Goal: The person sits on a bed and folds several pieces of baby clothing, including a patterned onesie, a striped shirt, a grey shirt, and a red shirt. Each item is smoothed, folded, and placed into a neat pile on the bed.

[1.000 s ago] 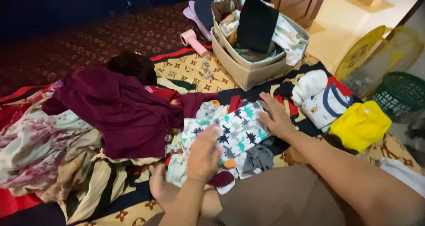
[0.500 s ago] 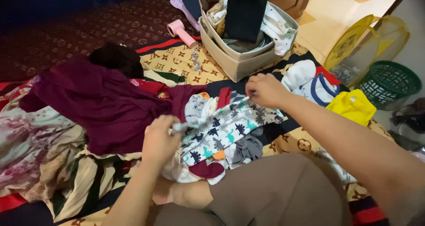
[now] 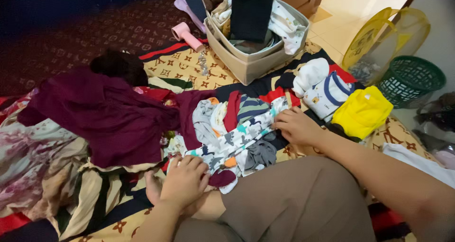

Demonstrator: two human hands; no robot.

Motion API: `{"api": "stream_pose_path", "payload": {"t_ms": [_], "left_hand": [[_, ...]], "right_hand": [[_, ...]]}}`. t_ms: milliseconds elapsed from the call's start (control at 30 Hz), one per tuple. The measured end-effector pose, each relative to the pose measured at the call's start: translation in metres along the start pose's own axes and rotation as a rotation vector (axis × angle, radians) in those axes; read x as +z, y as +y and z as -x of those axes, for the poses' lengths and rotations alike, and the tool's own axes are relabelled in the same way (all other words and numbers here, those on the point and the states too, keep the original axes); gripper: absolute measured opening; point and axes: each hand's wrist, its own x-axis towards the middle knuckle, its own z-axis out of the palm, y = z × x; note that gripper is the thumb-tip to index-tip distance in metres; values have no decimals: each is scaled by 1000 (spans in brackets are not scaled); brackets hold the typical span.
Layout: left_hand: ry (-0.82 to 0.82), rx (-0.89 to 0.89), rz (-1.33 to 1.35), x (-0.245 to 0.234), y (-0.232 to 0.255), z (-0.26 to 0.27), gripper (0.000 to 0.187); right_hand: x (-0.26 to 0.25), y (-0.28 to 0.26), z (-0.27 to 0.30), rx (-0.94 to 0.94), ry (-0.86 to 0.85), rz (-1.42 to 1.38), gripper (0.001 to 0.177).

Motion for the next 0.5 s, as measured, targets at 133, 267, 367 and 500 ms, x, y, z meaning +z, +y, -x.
{"api": "stream_pose_path", "payload": {"t_ms": [133, 267, 367, 500], "left_hand": [[229, -251, 148, 13, -6, -15, 34], [64, -424, 562, 22, -24, -39, 58], [-381, -615, 422, 20, -35, -59, 54], [-556, -656, 955, 4, -46, -67, 47]], "right_hand": [[31, 19, 10, 905, -266, -807, 19], [63, 18, 5, 1890, -582, -1769, 42], [80, 17, -18, 1879, -431, -1493, 44], [90, 9, -46, 2095, -42, -1628, 39]]}}
